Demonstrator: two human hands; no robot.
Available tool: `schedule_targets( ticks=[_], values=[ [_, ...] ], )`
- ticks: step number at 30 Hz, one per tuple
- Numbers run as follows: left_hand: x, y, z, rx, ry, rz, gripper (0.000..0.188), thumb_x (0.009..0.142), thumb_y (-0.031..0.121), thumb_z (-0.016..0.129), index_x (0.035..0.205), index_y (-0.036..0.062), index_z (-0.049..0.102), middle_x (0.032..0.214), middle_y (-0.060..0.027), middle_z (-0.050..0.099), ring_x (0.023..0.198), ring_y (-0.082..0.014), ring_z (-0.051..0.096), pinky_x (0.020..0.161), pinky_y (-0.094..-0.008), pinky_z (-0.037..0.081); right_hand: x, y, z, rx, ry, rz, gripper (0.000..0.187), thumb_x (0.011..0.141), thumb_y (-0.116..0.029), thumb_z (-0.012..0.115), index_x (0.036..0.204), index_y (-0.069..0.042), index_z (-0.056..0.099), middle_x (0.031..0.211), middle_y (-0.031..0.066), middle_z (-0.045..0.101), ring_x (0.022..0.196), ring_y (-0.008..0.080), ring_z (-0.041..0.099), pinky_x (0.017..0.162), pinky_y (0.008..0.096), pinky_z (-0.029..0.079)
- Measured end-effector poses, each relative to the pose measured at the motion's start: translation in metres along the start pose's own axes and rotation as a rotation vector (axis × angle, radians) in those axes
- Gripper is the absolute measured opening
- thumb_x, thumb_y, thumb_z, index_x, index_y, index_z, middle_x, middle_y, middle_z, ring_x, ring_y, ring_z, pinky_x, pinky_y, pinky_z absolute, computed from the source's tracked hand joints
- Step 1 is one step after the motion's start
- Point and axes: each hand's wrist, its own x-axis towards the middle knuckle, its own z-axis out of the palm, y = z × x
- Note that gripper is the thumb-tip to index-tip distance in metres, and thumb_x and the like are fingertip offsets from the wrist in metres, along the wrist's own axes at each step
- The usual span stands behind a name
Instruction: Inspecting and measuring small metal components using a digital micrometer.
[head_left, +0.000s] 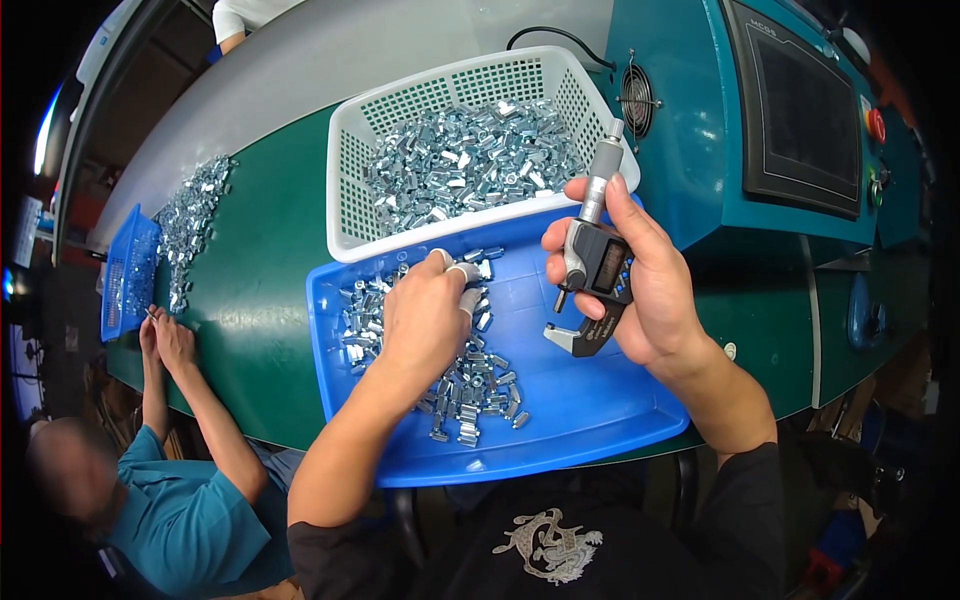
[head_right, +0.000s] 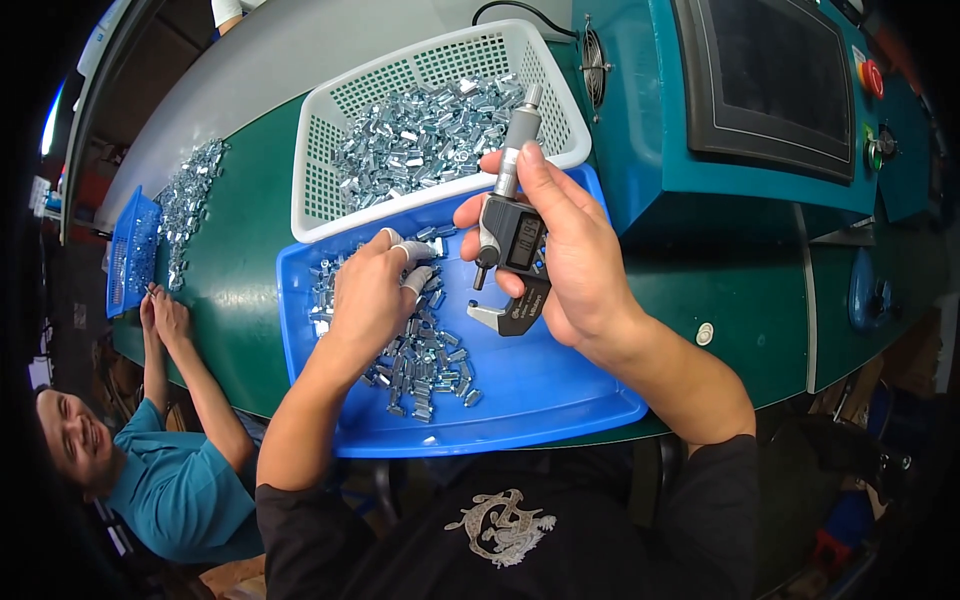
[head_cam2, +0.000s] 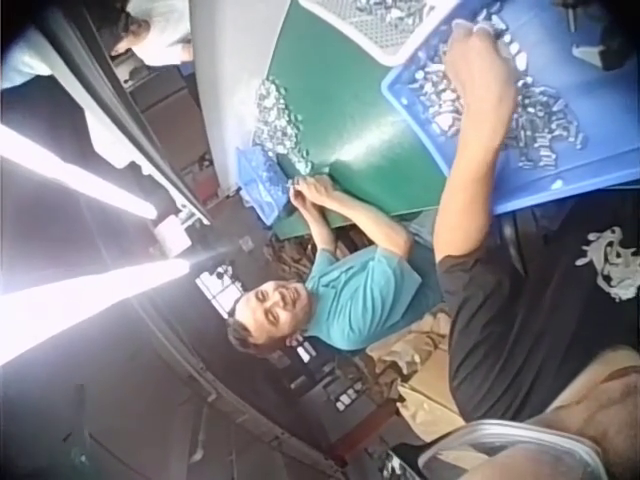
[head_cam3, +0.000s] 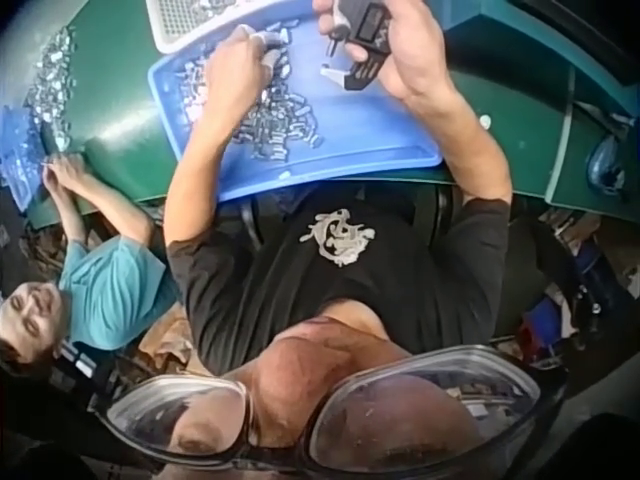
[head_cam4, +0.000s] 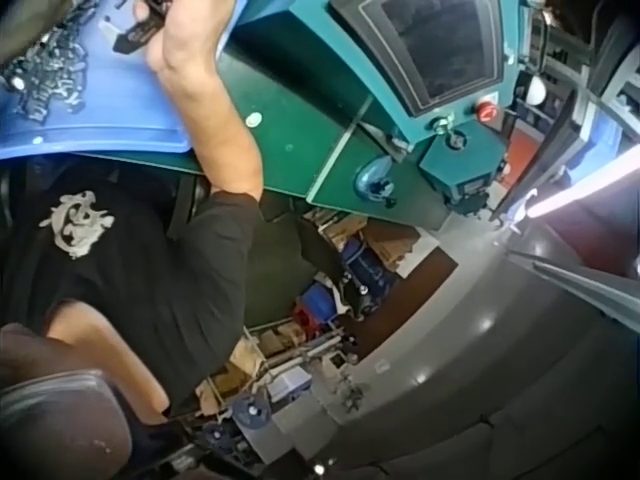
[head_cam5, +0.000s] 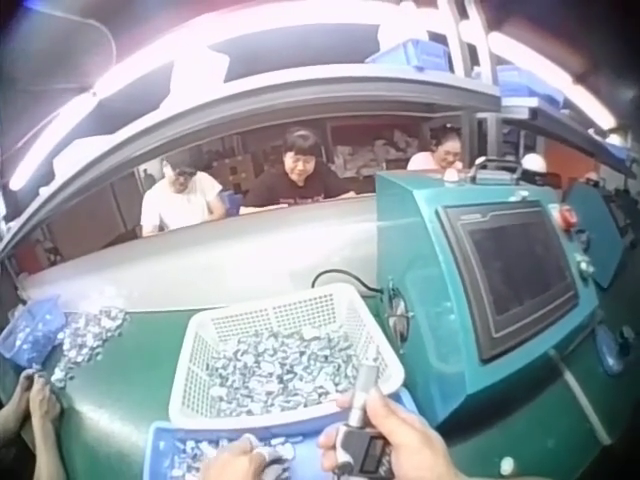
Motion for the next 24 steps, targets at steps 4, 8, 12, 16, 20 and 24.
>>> schedule_targets(
  ticks=[4, 8, 12, 16, 20, 24],
  values=[
    [0.003, 0.007, -0.001, 0.106, -0.045, 0.015, 0.018, 0.071, 0.011, 0.07, 0.089, 0.0064, 0.068, 0.079, -0.0103, 0.057, 0.076, -0.0303, 0.059, 0.065, -0.0413, 0.047, 0.001, -0.001, -0.002, -0.004, -0.003, -0.002, 0.042, 0.098, -0.042, 0.036, 0.118, -0.006, 0.045, 0.084, 0.0116, 0.061, 0.068, 0.0153, 0.061, 0.038, 0.0203, 0.039],
    [0.003, -0.003, -0.001, -0.002, -0.062, 0.061, 0.016, 0.069, 0.012, 0.071, 0.083, 0.0064, 0.067, 0.079, -0.0095, 0.057, 0.078, -0.0299, 0.059, 0.067, -0.0407, 0.048, 0.004, 0.0, 0.001, 0.021, -0.008, 0.035, 0.041, 0.098, -0.042, 0.037, 0.118, -0.008, 0.045, 0.085, 0.0112, 0.061, 0.068, 0.0155, 0.06, 0.038, 0.0201, 0.039],
    [-0.004, -0.013, 0.009, -0.081, -0.086, 0.119, 0.015, 0.065, 0.012, 0.067, 0.079, 0.0073, 0.066, 0.081, -0.0117, 0.059, 0.084, -0.0317, 0.059, 0.074, -0.0425, 0.048, 0.0, 0.002, 0.011, 0.015, 0.027, 0.039, 0.039, 0.098, -0.04, 0.037, 0.119, -0.008, 0.044, 0.086, 0.0099, 0.059, 0.067, 0.0138, 0.058, 0.037, 0.0187, 0.039],
    [-0.008, -0.004, 0.014, -0.056, -0.046, 0.108, 0.013, 0.061, -0.002, 0.06, 0.073, 0.0023, 0.06, 0.081, -0.0164, 0.061, 0.086, -0.0357, 0.059, 0.071, -0.045, 0.05, -0.001, 0.01, 0.003, 0.027, 0.039, -0.015, 0.036, 0.099, -0.037, 0.038, 0.121, -0.009, 0.044, 0.085, 0.0072, 0.059, 0.066, 0.0115, 0.057, 0.033, 0.0177, 0.039],
    [-0.006, 0.001, 0.021, -0.095, -0.021, 0.151, 0.009, 0.064, 0.002, 0.058, 0.073, 0.0026, 0.061, 0.077, -0.0149, 0.062, 0.083, -0.0327, 0.06, 0.066, -0.043, 0.051, -0.005, 0.009, 0.0, -0.016, 0.058, -0.062, 0.035, 0.098, -0.035, 0.041, 0.12, -0.008, 0.045, 0.085, 0.0065, 0.058, 0.065, 0.0119, 0.058, 0.032, 0.0183, 0.04],
    [-0.009, 0.001, 0.019, -0.06, -0.129, 0.133, 0.008, 0.066, 0.002, 0.058, 0.074, 0.0027, 0.062, 0.078, -0.0141, 0.062, 0.084, -0.0327, 0.059, 0.066, -0.0428, 0.05, -0.003, 0.011, 0.009, -0.033, 0.105, -0.077, 0.038, 0.098, -0.037, 0.041, 0.12, -0.007, 0.045, 0.083, 0.0076, 0.058, 0.063, 0.0123, 0.057, 0.033, 0.0182, 0.039]
  ],
)
